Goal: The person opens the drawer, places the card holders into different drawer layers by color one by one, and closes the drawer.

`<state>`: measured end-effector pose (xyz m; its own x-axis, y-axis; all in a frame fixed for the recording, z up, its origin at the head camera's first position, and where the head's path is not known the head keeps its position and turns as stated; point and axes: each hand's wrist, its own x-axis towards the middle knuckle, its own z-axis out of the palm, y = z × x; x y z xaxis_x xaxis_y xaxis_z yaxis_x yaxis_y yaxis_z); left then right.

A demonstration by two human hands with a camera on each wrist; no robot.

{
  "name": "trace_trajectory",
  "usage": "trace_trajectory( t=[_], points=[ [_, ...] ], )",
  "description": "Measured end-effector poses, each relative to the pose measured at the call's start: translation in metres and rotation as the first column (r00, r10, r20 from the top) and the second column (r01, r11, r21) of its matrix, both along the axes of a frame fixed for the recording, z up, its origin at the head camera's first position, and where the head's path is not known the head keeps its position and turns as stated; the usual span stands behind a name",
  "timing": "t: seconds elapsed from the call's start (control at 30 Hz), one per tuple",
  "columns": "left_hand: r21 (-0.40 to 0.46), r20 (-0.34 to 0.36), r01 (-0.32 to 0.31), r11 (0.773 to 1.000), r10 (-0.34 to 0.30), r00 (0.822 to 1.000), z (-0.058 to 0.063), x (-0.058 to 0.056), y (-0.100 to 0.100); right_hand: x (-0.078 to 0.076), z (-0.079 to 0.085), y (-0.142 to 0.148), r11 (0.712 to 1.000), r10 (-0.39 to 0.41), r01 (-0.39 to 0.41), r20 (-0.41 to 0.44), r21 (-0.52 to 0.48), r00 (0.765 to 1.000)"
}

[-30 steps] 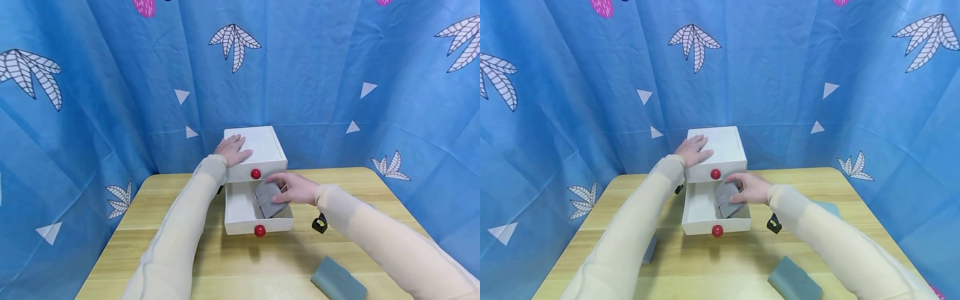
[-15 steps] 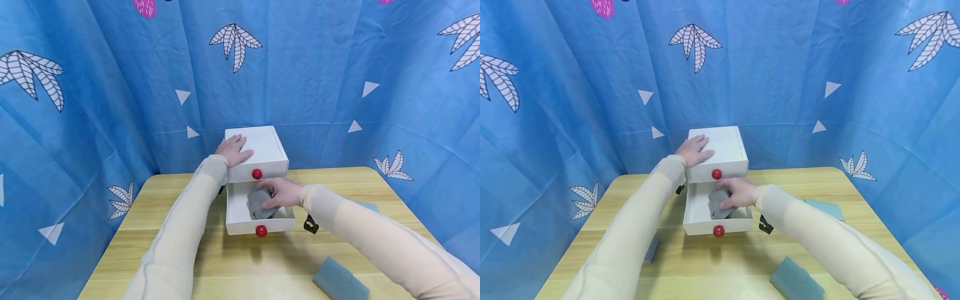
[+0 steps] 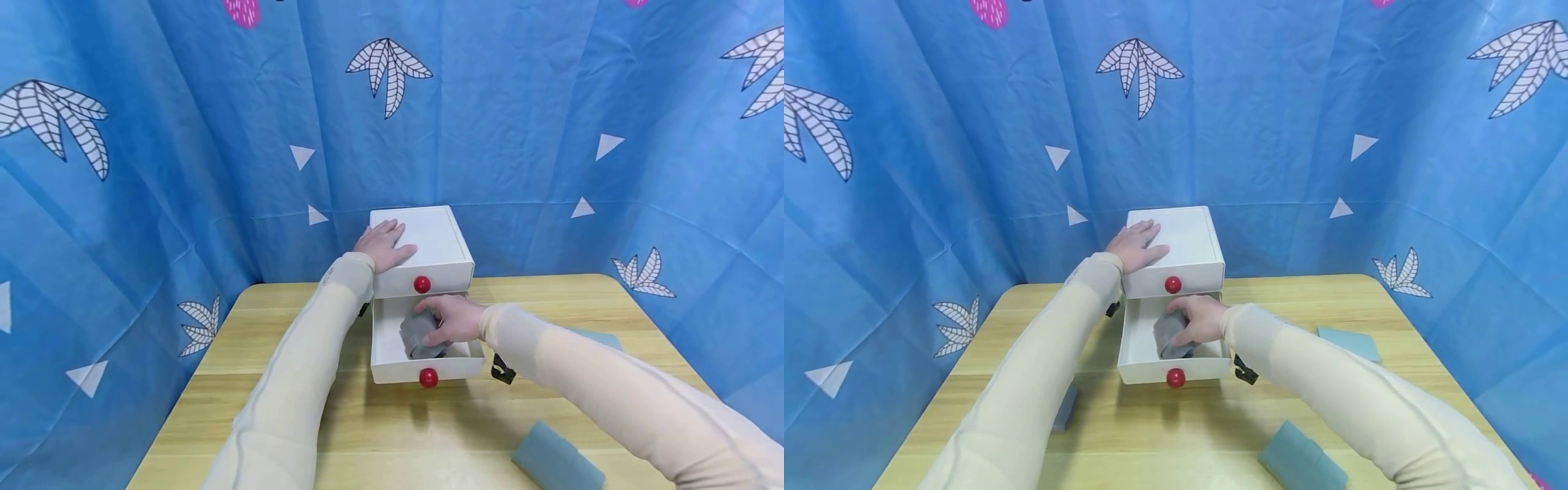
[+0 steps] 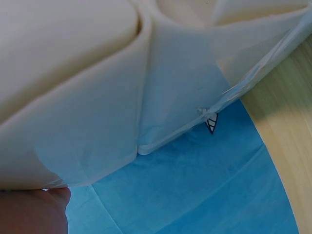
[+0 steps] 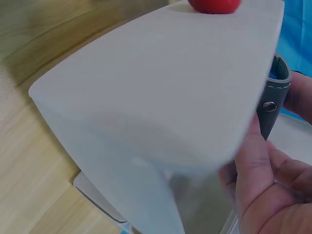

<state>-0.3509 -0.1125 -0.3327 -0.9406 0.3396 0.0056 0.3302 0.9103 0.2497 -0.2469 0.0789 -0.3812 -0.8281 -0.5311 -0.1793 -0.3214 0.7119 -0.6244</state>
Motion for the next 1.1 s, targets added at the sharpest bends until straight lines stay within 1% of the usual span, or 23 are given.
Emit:
trace_trajectory(
  t=[0.17,0.33,0.6,0.67,0.83,1.1],
  points=[
    [-0.008,-0.009,0.009,1.0,-0.009,1.0,0.001,-0.001,0.0,-0.002,-0.001,-0.004,0.999,0.013,-0.012,-0.014,0.052,1.0],
    [-0.007,-0.007,0.002,1.0,-0.002,1.0,0.001,0.001,0.0,-0.003,0.003,-0.007,0.996,0.033,-0.034,0.005,0.078,0.999],
    [-0.004,-0.004,-0.006,1.0,0.006,1.0,0.001,0.002,0.0,-0.002,0.004,-0.007,0.993,0.0,-0.014,0.119,0.118,0.993],
    [-0.003,-0.005,-0.004,1.0,0.004,1.0,0.001,0.002,0.0,-0.002,0.003,-0.008,0.993,-0.007,-0.01,0.134,0.122,0.991],
    [-0.004,-0.014,0.008,1.0,-0.008,1.0,0.001,0.002,0.0,-0.001,0.003,-0.009,0.99,0.008,-0.026,0.127,0.141,0.992],
    [0.006,-0.016,0.014,1.0,-0.013,1.0,0.001,0.002,0.0,-0.001,0.005,-0.014,0.962,0.083,-0.089,0.036,0.259,0.996]
  ],
)
